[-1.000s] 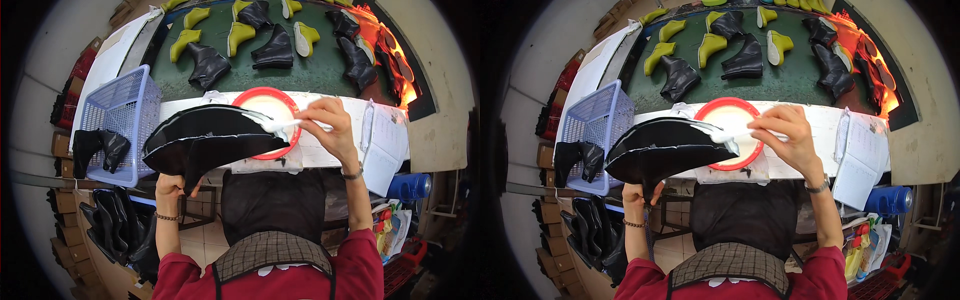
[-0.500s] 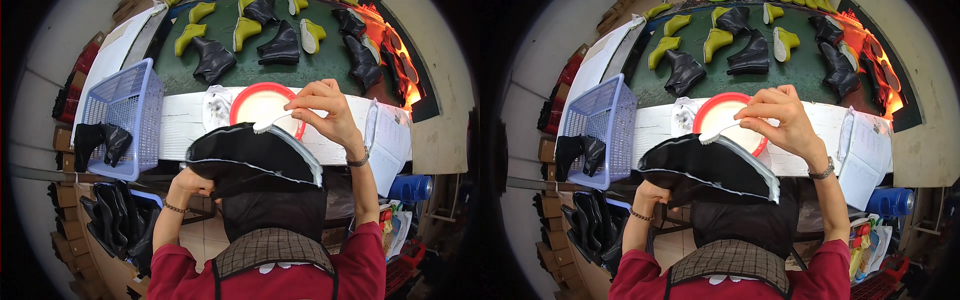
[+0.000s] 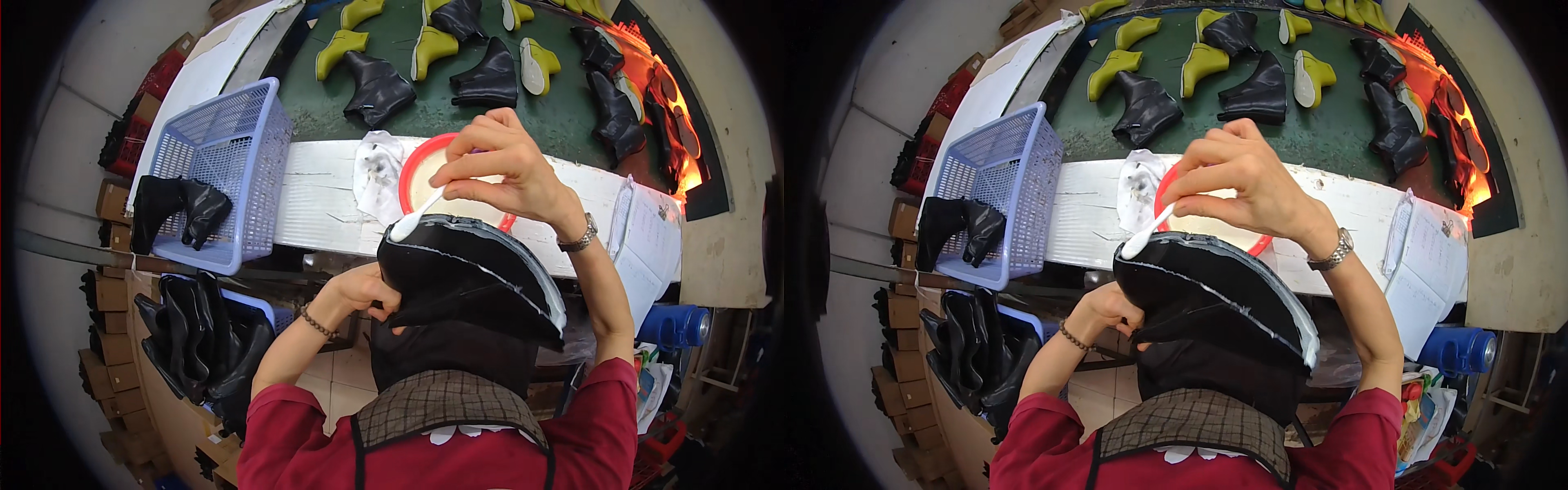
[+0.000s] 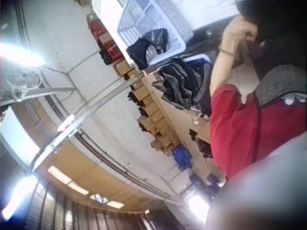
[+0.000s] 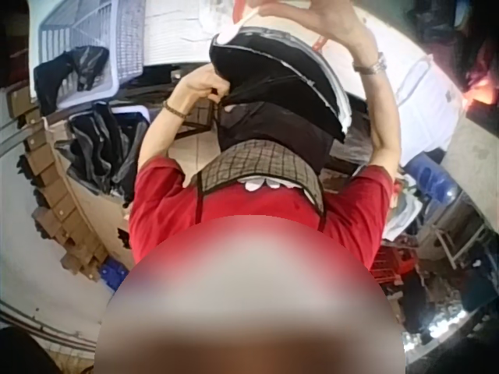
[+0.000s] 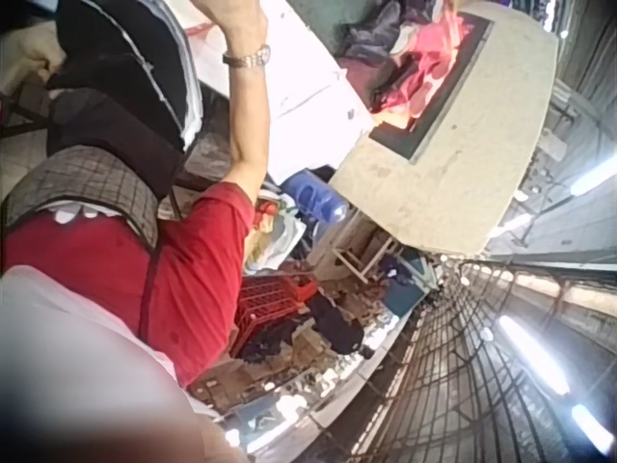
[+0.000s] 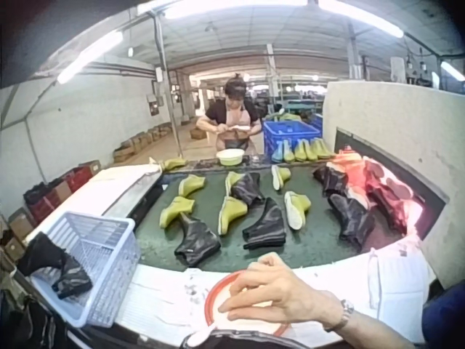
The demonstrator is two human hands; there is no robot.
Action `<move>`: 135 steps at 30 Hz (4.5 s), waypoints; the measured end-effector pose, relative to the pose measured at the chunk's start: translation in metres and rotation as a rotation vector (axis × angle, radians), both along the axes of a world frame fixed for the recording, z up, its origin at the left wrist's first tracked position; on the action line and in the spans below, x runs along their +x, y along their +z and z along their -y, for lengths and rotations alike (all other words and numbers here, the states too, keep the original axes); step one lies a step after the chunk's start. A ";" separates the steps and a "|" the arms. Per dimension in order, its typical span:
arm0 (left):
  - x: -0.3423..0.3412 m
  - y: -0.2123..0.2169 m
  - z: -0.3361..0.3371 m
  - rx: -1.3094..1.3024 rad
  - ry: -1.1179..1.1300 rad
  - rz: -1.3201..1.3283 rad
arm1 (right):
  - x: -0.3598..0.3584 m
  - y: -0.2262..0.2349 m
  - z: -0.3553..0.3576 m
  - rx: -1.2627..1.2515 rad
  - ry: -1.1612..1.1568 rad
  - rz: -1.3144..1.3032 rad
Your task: Applying glue to the edges of leather boots using a brush and a bowl of adhesive.
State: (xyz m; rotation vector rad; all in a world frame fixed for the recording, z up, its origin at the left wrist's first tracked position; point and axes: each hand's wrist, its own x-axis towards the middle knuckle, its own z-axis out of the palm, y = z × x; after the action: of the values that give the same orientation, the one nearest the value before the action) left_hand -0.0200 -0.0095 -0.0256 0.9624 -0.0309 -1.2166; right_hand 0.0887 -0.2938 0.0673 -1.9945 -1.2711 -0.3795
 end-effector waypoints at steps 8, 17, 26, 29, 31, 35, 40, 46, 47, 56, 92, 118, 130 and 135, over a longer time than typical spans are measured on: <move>0.021 0.037 -0.049 -0.287 0.514 0.023 | 0.001 -0.081 0.097 0.387 -0.616 -0.365; 0.201 0.054 -0.076 0.387 0.703 0.651 | -0.036 -0.184 0.089 0.202 -0.806 -0.290; 0.467 0.004 -0.028 0.815 0.817 0.991 | -0.031 -0.174 0.090 0.206 -0.814 -0.337; 0.534 -0.028 -0.015 0.553 0.883 0.693 | -0.033 -0.170 0.092 0.197 -0.829 -0.373; 0.564 -0.056 -0.018 0.390 1.010 0.612 | -0.034 -0.168 0.091 0.191 -0.825 -0.401; 0.577 -0.073 -0.048 0.821 1.076 0.717 | -0.030 -0.169 0.090 0.144 -0.810 -0.399; 0.452 -0.053 -0.018 0.956 0.535 1.425 | -0.037 -0.176 0.090 0.115 -0.873 -0.355; 0.286 -0.037 -0.038 1.491 0.400 1.838 | -0.028 -0.186 0.087 0.033 -0.841 -0.209; 0.270 -0.016 -0.043 1.324 0.643 2.050 | -0.029 -0.191 0.090 0.104 -0.844 -0.218; -0.039 0.048 0.033 0.500 0.069 1.023 | -0.036 -0.207 0.099 0.217 -0.883 -0.298; -0.087 0.000 0.059 0.473 -0.380 0.851 | -0.324 -0.104 0.072 0.280 -0.785 -1.054; -0.090 -0.022 0.060 0.472 -0.285 0.731 | -0.250 -0.139 0.040 0.169 -0.294 -1.508; -0.097 -0.036 0.037 0.633 -0.002 0.521 | -0.213 -0.148 -0.005 0.093 -0.242 -1.172; -0.113 -0.022 0.008 0.606 0.043 0.281 | -0.208 -0.137 -0.022 0.011 -0.117 -1.135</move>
State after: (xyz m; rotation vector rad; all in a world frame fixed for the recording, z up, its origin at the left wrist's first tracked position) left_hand -0.1327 -0.0171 -0.0472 1.6500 0.1437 -1.0579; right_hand -0.1188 -0.2722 -0.0693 -1.7787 -0.4145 0.6334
